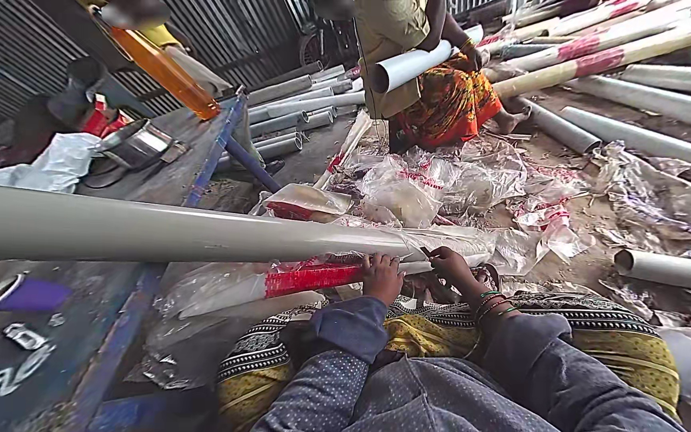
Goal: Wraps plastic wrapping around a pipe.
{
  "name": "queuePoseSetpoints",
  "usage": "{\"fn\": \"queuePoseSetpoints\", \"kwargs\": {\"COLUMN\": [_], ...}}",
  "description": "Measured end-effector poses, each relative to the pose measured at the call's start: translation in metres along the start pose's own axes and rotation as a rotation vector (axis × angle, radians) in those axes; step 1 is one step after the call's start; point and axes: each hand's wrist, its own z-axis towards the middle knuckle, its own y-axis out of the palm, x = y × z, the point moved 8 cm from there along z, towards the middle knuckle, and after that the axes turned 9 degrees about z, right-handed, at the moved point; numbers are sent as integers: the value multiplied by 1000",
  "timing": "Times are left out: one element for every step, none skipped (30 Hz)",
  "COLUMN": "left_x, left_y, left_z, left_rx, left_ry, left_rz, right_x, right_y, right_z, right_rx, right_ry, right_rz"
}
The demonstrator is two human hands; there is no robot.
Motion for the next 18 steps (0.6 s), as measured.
{"fn": "queuePoseSetpoints", "kwargs": {"left_x": [0,1,1,1,1,1,0,0,0,-1,-2,-2,-3,-3,-3,-3,-4,-4], "left_y": [0,0,0,0,0,0,0,0,0,0,-1,-1,-1,-1,-1,-2,-2,-2], "left_z": [1,2,2,3,3,3,3,3,4,4,4,4,4,3,3,3,3,3], "left_rx": [1,0,-6,-15,-23,-23,-21,-16,-9,-4,-1,-2,-2,-3,-3,-5,-4,-2], "left_ry": [-5,-9,-12,-15,-18,-19,-19,-18,-15,-12,-11,-8,-5,-1,3,7,11,15], "left_rz": [-1,-4,-3,2,6,5,-2,-12,-19,-30,-38,-45,-51,-57,-64,-71,-81,-90], "right_x": [1,2,2,2,2,3,4,5,5,6,4,3,0,-2,-4,-6,-7,-9], "right_y": [0,0,0,0,0,0,0,1,1,1,1,0,-1,-2,-2,-2,-2,0], "right_z": [1,1,1,1,1,1,2,3,4,4,4,4,2,0,-2,-3,-4,-4], "right_rx": [0,-1,0,-1,0,0,-1,-3,-4,-2,-2,3,15,26,33,37,38,38], "right_ry": [-3,-6,-5,-2,2,7,10,11,11,9,2,-10,-22,-30,-36,-41,-44,-48], "right_rz": [4,12,20,30,42,52,61,67,71,67,47,12,-21,-38,-44,-50,-57,-64]}}
